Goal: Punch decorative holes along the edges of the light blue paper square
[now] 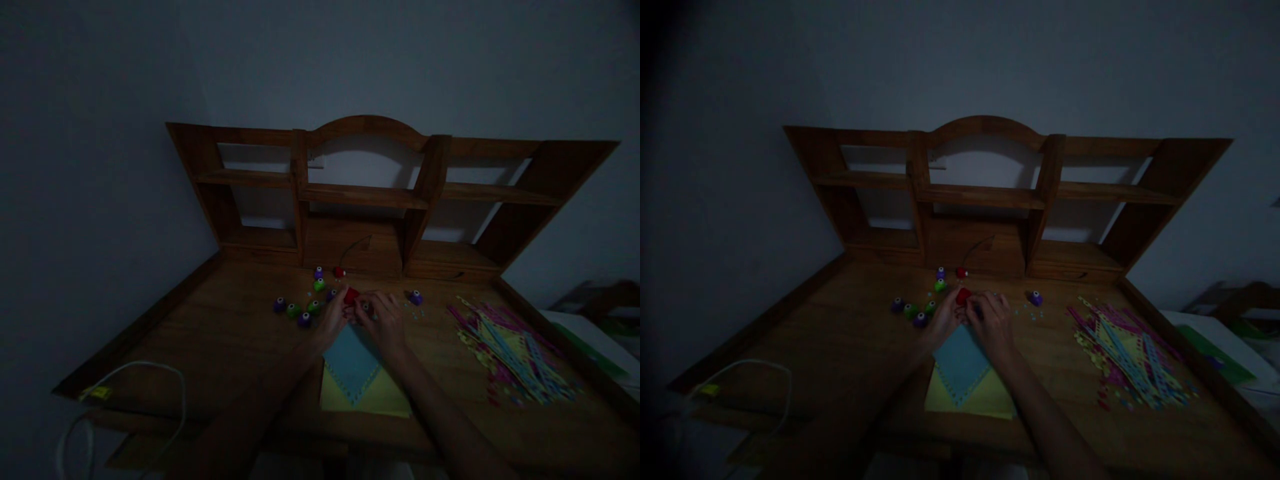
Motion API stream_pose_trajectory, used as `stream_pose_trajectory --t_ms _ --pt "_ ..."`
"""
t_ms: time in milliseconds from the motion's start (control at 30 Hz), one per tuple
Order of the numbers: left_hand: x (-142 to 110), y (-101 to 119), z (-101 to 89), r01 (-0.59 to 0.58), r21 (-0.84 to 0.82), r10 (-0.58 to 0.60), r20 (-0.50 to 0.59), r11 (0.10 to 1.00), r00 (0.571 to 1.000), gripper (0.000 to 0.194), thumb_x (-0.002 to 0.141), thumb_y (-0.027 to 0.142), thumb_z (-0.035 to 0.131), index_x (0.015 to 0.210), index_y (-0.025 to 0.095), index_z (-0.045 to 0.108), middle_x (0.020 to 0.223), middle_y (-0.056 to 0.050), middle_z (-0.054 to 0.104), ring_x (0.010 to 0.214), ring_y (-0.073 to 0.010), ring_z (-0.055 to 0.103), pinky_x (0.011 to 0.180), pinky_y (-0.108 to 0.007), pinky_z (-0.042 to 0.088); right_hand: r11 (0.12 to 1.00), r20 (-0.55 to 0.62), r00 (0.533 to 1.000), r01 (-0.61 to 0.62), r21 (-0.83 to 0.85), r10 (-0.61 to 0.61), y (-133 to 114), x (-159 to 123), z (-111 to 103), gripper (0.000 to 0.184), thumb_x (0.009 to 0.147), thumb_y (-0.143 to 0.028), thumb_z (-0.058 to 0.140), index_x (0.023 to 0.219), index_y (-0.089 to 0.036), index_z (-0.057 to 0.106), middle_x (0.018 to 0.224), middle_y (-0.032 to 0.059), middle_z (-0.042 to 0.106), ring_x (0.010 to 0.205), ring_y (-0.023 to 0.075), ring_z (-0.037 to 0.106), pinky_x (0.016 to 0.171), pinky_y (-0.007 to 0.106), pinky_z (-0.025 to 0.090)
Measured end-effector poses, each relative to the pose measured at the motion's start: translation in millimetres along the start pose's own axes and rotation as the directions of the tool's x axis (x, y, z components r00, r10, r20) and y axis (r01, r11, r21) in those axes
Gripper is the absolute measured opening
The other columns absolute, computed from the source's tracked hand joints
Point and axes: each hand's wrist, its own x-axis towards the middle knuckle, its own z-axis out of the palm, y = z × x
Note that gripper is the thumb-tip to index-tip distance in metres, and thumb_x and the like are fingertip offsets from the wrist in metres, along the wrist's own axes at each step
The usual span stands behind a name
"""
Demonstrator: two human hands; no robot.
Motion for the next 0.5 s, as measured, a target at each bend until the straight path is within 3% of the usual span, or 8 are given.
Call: stream_pose_trajectory --t_ms 333,500 --pt "-4.8 13.8 9.0 0.028 -0.033 -0.031 -0.07 0.999 0.997 0.033 0.079 0.045 0.061 0.065 0.017 0.049 0.053 0.004 0.047 0.045 -0.0078 0.042 0.047 -0.021 0.03 0.999 0.003 1.0 -0.018 0.043 0.018 1.3 0.0 -1.8 0.008 0.091 -0.02 0.056 0.094 -0.021 0.064 0.09 0.0034 0.068 0.083 0.0181 0.061 0.077 0.034 0.038" --pt "-6.1 14.5 11.4 0.071 0.017 -0.07 -0.022 0.997 0.997 0.039 0.079 0.051 0.061 0.065 0.017 0.047 0.051 0.006 0.042 0.041 -0.0059 0.035 0.044 -0.02 0.027 0.994 0.002 1.0 -0.01 0.106 0.009 1.7 -1.4 -3.2 0.014 0.092 -0.02 0.056 0.102 -0.022 0.066 0.095 0.0045 0.069 0.087 0.0184 0.061 0.08 0.035 0.039"
